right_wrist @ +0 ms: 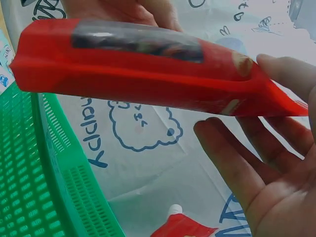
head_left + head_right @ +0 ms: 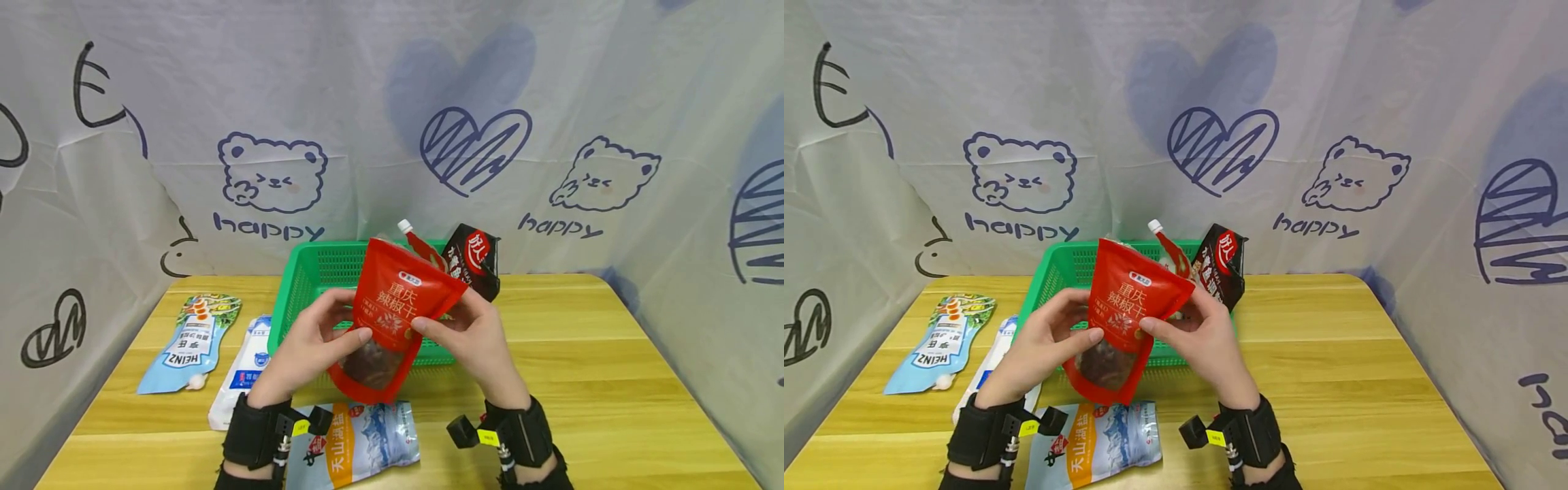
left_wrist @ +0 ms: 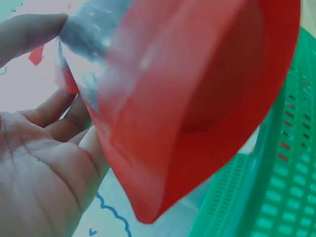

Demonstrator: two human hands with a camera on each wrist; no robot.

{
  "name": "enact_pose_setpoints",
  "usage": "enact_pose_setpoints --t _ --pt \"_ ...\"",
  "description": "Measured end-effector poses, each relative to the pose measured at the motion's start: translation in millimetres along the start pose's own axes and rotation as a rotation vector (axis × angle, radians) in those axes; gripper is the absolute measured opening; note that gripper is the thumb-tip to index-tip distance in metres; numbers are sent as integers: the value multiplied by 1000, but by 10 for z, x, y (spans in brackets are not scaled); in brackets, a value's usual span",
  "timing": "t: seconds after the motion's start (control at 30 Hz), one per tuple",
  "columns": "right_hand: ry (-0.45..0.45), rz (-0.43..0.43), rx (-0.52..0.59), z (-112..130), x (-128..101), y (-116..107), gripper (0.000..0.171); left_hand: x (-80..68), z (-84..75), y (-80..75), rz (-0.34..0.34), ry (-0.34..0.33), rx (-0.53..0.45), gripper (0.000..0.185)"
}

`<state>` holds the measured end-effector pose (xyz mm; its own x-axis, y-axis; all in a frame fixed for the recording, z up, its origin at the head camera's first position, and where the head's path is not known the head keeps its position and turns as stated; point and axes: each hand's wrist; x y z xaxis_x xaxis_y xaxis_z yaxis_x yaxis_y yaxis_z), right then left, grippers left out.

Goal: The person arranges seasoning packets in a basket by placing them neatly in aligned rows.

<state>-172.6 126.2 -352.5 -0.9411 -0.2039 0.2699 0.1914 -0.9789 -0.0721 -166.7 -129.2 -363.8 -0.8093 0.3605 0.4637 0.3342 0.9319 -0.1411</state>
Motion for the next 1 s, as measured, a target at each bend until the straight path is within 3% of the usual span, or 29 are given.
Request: enact_pose_setpoints --t 0.17,0.37,0.63,0.8,1.0 --pt "-23 70 30 1 8 44 65 -5 40 16 -1 5 -33 48" --pt "-41 43 44 -14 1 98 63 -3 32 9 -11 -4 24 50" --pt "-178 -128 26 -11 23 183 62 -49 -28 -134 -100 38 219 50" --pt "-246 -231 22 -12 40 247 63 -69 -47 -218 -146 9 375 50" --pt "-354 -279 -108 -96 176 347 55 -84 17 -254 -94 -36 585 38"
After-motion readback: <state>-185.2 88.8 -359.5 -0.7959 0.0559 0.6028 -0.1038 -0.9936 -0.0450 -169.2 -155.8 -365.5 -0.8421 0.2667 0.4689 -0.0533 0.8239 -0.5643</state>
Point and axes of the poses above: each hand's wrist, its own x-axis towards the middle knuckle, its own y-axis out of the palm, z = x × y, and after that the axes turned 6 degrees about y, right-handed
